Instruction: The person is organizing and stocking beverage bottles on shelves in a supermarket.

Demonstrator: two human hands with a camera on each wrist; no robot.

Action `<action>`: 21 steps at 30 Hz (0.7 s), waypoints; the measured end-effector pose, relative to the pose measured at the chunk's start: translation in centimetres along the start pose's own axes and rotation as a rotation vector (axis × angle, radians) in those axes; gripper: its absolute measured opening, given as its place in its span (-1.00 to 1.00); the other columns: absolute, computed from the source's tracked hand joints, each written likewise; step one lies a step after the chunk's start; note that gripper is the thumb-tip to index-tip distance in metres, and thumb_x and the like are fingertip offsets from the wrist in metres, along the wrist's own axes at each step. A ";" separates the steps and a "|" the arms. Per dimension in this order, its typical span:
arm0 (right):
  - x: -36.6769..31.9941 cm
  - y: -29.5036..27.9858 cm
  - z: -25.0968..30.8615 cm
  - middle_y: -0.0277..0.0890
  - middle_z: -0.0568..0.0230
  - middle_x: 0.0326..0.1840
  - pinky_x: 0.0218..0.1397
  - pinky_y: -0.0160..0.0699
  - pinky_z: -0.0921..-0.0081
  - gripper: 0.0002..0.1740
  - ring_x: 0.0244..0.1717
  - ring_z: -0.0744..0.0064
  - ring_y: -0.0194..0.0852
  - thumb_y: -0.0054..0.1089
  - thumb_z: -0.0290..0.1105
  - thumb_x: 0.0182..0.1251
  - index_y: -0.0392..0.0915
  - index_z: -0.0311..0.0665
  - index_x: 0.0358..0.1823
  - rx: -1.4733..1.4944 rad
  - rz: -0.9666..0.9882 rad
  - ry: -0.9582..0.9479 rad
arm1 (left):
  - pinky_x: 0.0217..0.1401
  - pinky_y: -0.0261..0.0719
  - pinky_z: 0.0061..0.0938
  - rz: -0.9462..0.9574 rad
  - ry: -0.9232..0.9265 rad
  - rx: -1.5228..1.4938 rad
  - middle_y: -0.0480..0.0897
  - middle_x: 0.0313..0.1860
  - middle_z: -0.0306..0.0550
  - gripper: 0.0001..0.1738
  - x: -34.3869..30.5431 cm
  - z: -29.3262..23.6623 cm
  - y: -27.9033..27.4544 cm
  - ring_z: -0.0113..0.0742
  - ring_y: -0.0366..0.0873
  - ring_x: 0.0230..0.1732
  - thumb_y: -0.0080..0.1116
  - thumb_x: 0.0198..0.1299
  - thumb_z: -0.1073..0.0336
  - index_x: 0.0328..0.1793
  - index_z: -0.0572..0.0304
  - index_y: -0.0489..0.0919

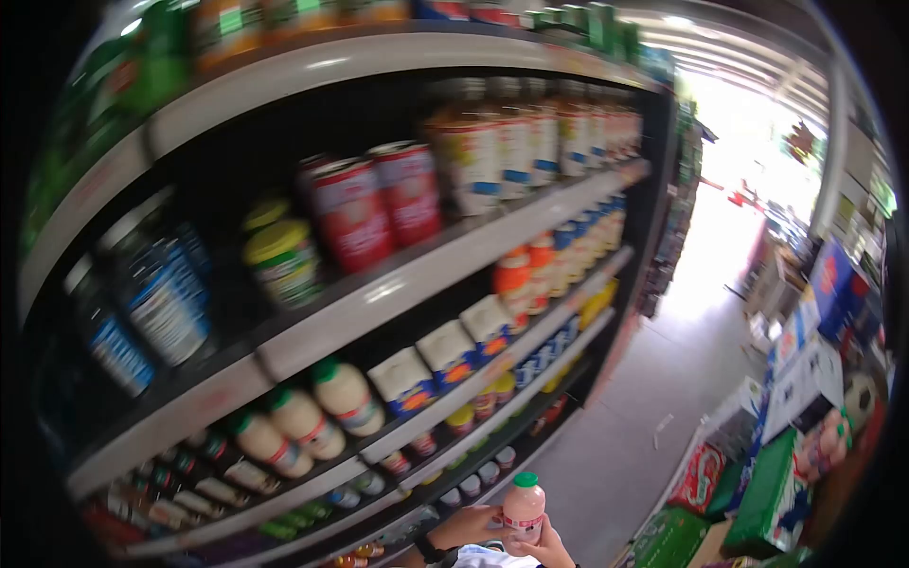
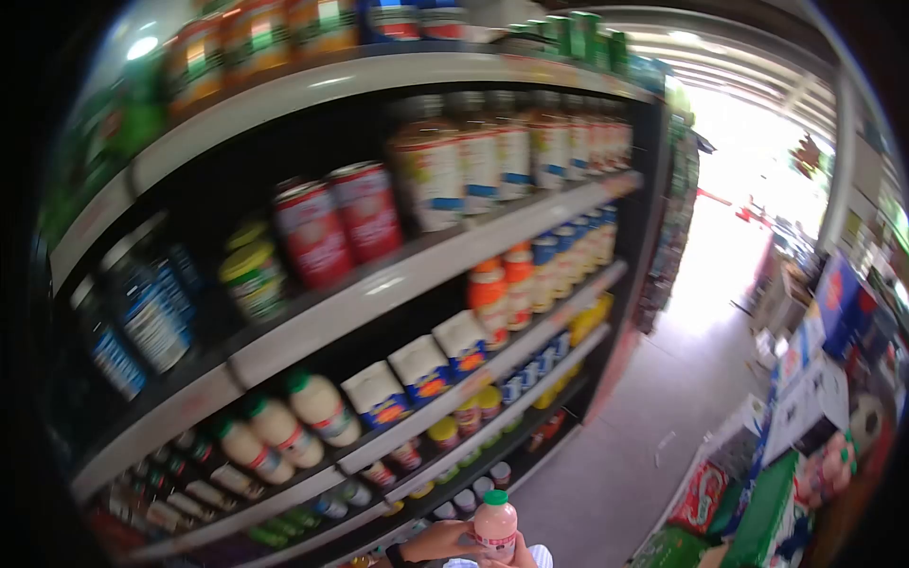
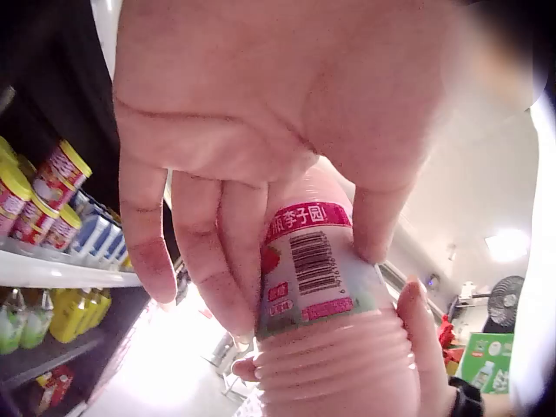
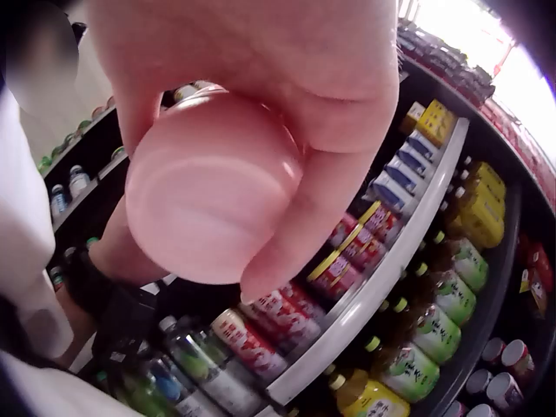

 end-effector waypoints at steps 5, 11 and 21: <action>-0.7 3.6 -0.1 0.29 0.16 0.02 -0.22 0.59 0.52 -0.34 -0.10 0.46 0.43 0.09 -0.67 0.15 -0.02 -0.27 0.24 -0.139 0.320 0.057 | -0.12 0.53 -0.37 -0.186 -0.083 -0.054 0.64 -0.22 0.09 -0.47 -7.6 1.8 1.8 -0.04 0.62 -0.21 0.15 0.13 -0.09 -0.02 0.23 0.53; -3.9 5.1 -0.2 0.29 0.13 0.04 -0.23 0.59 0.55 -0.30 -0.08 0.38 0.47 0.05 -0.71 0.12 -0.05 -0.27 0.27 -0.091 0.441 0.214 | -0.10 0.49 -0.28 -0.237 -0.214 -0.020 0.62 -0.19 0.14 -0.45 -12.5 0.6 4.3 0.06 0.58 -0.17 0.03 0.19 -0.14 0.06 0.16 0.50; -14.0 6.7 1.1 0.37 0.11 0.04 -0.15 0.58 0.54 -0.28 -0.05 0.39 0.47 0.18 -0.66 0.03 0.05 -0.34 0.24 -0.141 0.413 0.315 | -0.14 0.47 -0.27 -0.119 -0.229 -0.089 0.61 -0.23 0.15 -0.42 -17.6 -2.7 12.8 0.10 0.57 -0.20 -0.01 0.19 -0.17 0.04 0.19 0.46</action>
Point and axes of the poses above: each hand's wrist, its own x-axis towards the middle knuckle, its own y-axis out of the palm, z = x × y, the point moved 4 cm from there along x, towards the middle knuckle
